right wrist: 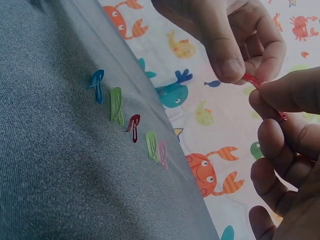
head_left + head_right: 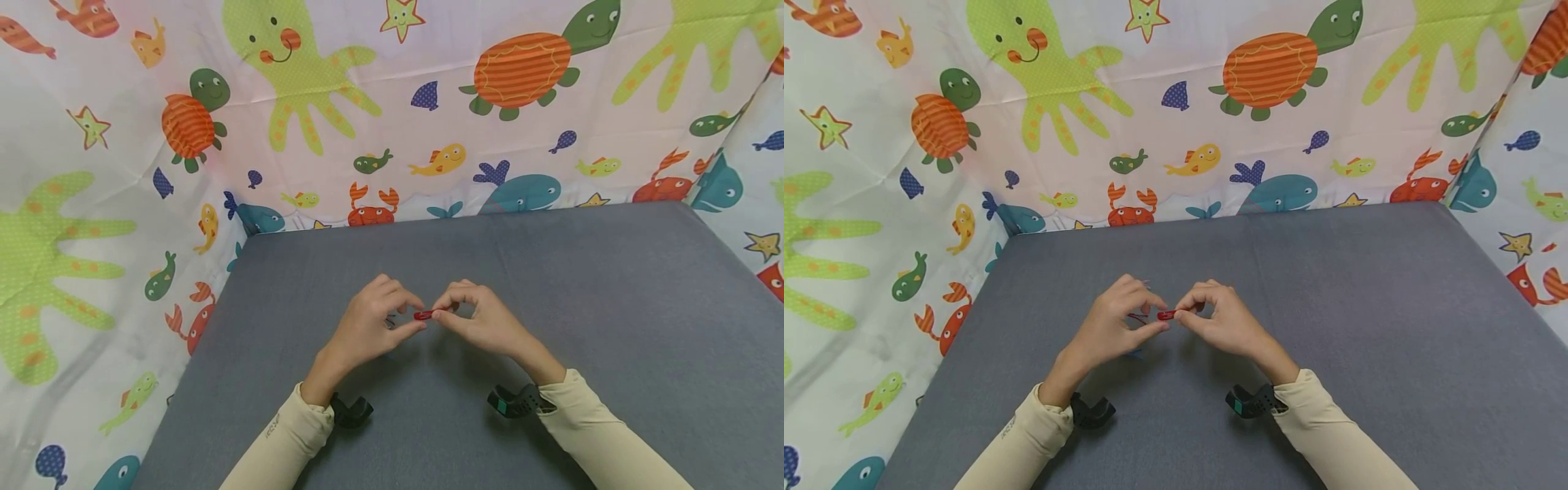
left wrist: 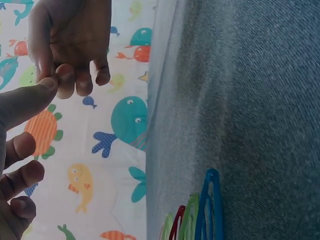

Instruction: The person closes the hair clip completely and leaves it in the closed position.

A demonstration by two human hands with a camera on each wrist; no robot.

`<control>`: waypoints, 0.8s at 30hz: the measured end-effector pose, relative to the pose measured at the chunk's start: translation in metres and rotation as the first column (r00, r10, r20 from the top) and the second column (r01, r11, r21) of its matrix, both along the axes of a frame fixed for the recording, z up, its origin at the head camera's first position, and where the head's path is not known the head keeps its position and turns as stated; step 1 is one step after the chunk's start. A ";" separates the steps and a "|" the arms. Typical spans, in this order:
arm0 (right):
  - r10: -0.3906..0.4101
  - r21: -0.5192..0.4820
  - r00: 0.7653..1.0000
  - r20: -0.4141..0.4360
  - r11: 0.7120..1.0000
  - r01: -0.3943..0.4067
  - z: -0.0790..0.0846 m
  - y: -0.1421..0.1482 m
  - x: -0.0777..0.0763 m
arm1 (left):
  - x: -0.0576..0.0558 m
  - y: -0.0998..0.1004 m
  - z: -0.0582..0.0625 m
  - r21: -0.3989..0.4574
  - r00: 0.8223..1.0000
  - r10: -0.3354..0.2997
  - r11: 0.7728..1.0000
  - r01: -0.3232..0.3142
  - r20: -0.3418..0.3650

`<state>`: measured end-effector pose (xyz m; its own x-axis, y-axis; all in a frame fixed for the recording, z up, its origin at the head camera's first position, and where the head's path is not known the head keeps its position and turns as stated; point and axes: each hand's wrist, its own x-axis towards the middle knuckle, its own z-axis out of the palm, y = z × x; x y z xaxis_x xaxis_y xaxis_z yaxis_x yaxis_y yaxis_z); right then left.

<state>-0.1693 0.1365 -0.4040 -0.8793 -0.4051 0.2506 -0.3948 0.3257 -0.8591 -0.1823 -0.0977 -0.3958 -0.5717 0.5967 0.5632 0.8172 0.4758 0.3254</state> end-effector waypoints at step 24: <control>-0.016 0.145 0.919 -0.394 0.986 0.080 -0.007 0.006 -0.007 | -0.002 0.006 -0.017 0.041 0.995 0.062 0.997 -0.065 0.075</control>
<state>-0.1761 0.1425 -0.4108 -0.7434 -0.4266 0.5152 -0.6689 0.4693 -0.5765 -0.1841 -0.0913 -0.4124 -0.6485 0.5336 0.5430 0.7588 0.5104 0.4046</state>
